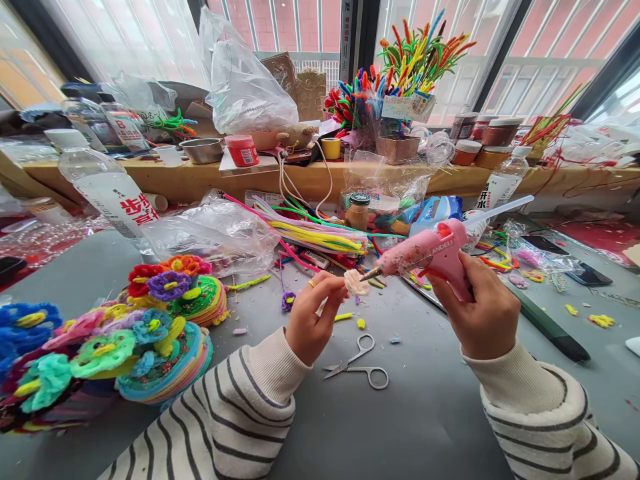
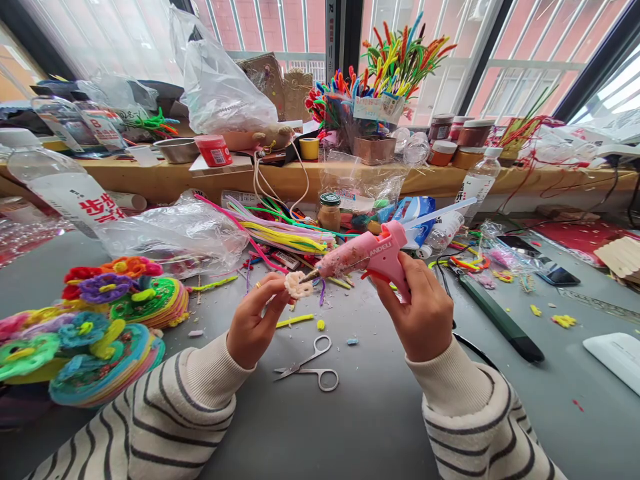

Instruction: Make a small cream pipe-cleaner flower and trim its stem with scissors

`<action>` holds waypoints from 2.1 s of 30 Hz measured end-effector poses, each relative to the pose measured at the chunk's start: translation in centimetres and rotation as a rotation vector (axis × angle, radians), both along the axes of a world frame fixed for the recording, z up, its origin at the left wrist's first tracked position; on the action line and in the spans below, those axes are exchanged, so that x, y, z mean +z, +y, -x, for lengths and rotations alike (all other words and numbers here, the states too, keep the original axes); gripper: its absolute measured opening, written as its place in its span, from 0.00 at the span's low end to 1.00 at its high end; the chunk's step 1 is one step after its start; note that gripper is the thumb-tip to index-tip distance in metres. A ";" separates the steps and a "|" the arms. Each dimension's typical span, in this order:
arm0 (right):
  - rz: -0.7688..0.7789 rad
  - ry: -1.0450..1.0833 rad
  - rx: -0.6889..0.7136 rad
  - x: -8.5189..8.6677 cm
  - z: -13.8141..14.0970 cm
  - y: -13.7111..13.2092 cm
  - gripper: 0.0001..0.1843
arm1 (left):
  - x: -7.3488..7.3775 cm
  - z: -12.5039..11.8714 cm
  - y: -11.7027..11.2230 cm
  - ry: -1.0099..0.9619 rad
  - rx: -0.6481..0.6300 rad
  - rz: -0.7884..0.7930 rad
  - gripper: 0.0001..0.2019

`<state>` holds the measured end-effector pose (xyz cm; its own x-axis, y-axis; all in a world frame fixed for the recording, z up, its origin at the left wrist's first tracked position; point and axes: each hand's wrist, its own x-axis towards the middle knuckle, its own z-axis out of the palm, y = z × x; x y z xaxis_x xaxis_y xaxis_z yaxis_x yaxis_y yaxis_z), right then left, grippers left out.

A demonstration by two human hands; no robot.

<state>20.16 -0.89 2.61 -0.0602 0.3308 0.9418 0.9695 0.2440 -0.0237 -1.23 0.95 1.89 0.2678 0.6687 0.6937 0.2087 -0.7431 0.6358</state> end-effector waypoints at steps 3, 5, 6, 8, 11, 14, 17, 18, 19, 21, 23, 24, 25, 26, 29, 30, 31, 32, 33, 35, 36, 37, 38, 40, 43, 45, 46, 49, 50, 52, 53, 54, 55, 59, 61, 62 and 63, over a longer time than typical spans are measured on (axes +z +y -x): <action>0.007 -0.005 0.008 0.0 0.0 0.0 0.18 | 0.1 0.0 -0.1 0.005 0.003 0.001 0.06; 0.020 -0.003 0.014 0.0 0.0 0.0 0.18 | 0.1 0.0 -0.1 0.008 0.005 0.002 0.06; 0.025 -0.003 0.015 0.0 0.0 -0.1 0.18 | 0.2 0.0 -0.1 0.009 0.006 0.001 0.06; 0.024 -0.001 0.014 0.0 0.0 -0.1 0.18 | 0.2 0.0 -0.1 0.009 0.008 0.000 0.06; 0.015 -0.003 0.023 0.0 0.0 0.0 0.18 | 0.2 0.0 0.0 0.011 0.011 0.004 0.06; 0.013 -0.008 0.026 -0.1 0.0 0.0 0.18 | 0.1 0.0 0.0 0.010 0.012 0.006 0.06; 0.016 -0.005 0.020 -0.1 -0.1 0.0 0.18 | 0.1 0.1 0.0 0.009 0.013 0.009 0.05; 0.016 -0.005 0.020 -0.1 -0.1 0.0 0.19 | 0.1 0.1 0.0 0.010 0.013 0.011 0.05; 0.014 -0.006 0.021 -0.1 -0.1 0.0 0.19 | 0.1 0.1 0.0 0.010 0.013 0.011 0.05; 0.014 -0.008 0.023 -0.1 -0.1 0.0 0.19 | 0.2 0.1 -0.1 0.011 0.014 0.012 0.05; 0.019 -0.006 0.021 -0.1 -0.1 -0.1 0.19 | 0.2 0.1 -0.1 0.010 0.018 0.012 0.05; 0.022 -0.004 0.019 -0.1 -0.1 -0.1 0.19 | 0.2 0.1 -0.1 0.008 0.019 0.012 0.05; 0.025 -0.002 0.016 -0.1 -0.1 -0.1 0.19 | 0.2 0.1 -0.1 0.008 0.021 0.011 0.05; 0.025 -0.002 0.013 -0.1 -0.1 -0.1 0.20 | 0.2 0.1 0.0 0.008 0.024 0.011 0.05; 0.022 -0.006 0.012 -0.2 -0.1 0.0 0.20 | 0.1 0.1 0.0 0.009 0.025 0.005 0.05; 0.022 -0.006 0.010 -0.2 -0.1 0.0 0.19 | 0.1 0.1 0.0 0.009 0.024 0.003 0.05; 0.022 -0.006 0.007 -0.2 -0.1 0.0 0.19 | 0.0 0.1 0.0 0.008 0.024 0.003 0.05; 0.021 -0.007 0.006 -0.2 -0.1 0.0 0.19 | 0.0 0.1 0.0 0.006 0.022 0.003 0.05; 0.020 -0.008 0.007 -0.2 -0.1 0.0 0.19 | 0.0 0.1 0.0 0.003 0.020 0.003 0.06; 0.020 -0.013 0.011 -0.2 -0.1 0.0 0.19 | 0.0 0.1 0.0 0.000 0.017 0.008 0.06; 0.021 -0.014 0.012 -0.2 -0.1 0.0 0.19 | 0.1 0.1 0.0 -0.001 0.015 0.010 0.06; 0.024 -0.013 0.011 -0.2 -0.1 0.0 0.19 | 0.1 0.1 0.0 -0.002 0.016 0.013 0.06; 0.029 -0.012 0.009 -0.2 -0.1 0.0 0.19 | 0.2 0.1 0.0 -0.002 0.017 0.017 0.06; 0.033 -0.012 0.004 -0.1 -0.1 -0.1 0.19 | 0.2 0.0 0.0 -0.003 0.020 0.023 0.05; 0.026 -0.018 -0.001 -0.1 -0.1 -0.1 0.19 | 0.2 0.1 -0.1 -0.005 0.018 0.019 0.05; 0.019 -0.024 0.003 -0.1 -0.1 -0.1 0.19 | 0.2 0.1 -0.1 -0.002 0.016 0.015 0.05; 0.016 -0.026 0.005 0.0 -0.1 -0.1 0.19 | 0.2 0.1 -0.1 0.001 0.016 0.015 0.06; 0.009 -0.031 -0.002 0.0 -0.1 -0.1 0.19 | 0.1 0.1 0.0 0.009 0.019 0.023 0.06; 0.005 -0.035 -0.009 0.0 -0.1 -0.1 0.19 | 0.1 0.1 0.0 0.011 0.020 0.025 0.06; 0.002 -0.042 -0.020 0.0 -0.2 -0.1 0.19 | 0.1 0.1 0.0 0.016 0.026 0.023 0.06; 0.003 -0.043 -0.027 -0.1 -0.2 -0.2 0.19 | 0.1 0.1 0.1 0.020 0.029 0.022 0.06; 0.005 -0.042 -0.034 -0.1 -0.2 -0.2 0.19 | 0.0 0.1 0.1 0.025 0.034 0.020 0.05; 0.009 -0.043 -0.042 -0.1 -0.2 -0.2 0.19 | 0.0 0.1 0.1 0.030 0.039 0.018 0.05; -0.012 -0.072 -0.054 -0.2 -0.2 -0.1 0.21 | -0.1 0.1 0.2 0.054 0.057 0.013 0.05; -0.034 -0.097 -0.059 -0.2 -0.2 -0.1 0.22 | -0.2 0.1 0.2 0.060 0.061 0.016 0.05; -0.040 -0.107 -0.068 -0.2 -0.2 -0.1 0.22 | -0.2 0.1 0.2 0.060 0.063 0.017 0.05; -0.046 -0.116 -0.079 -0.2 -0.1 -0.2 0.22 | -0.2 0.1 0.3 0.059 0.065 0.020 0.05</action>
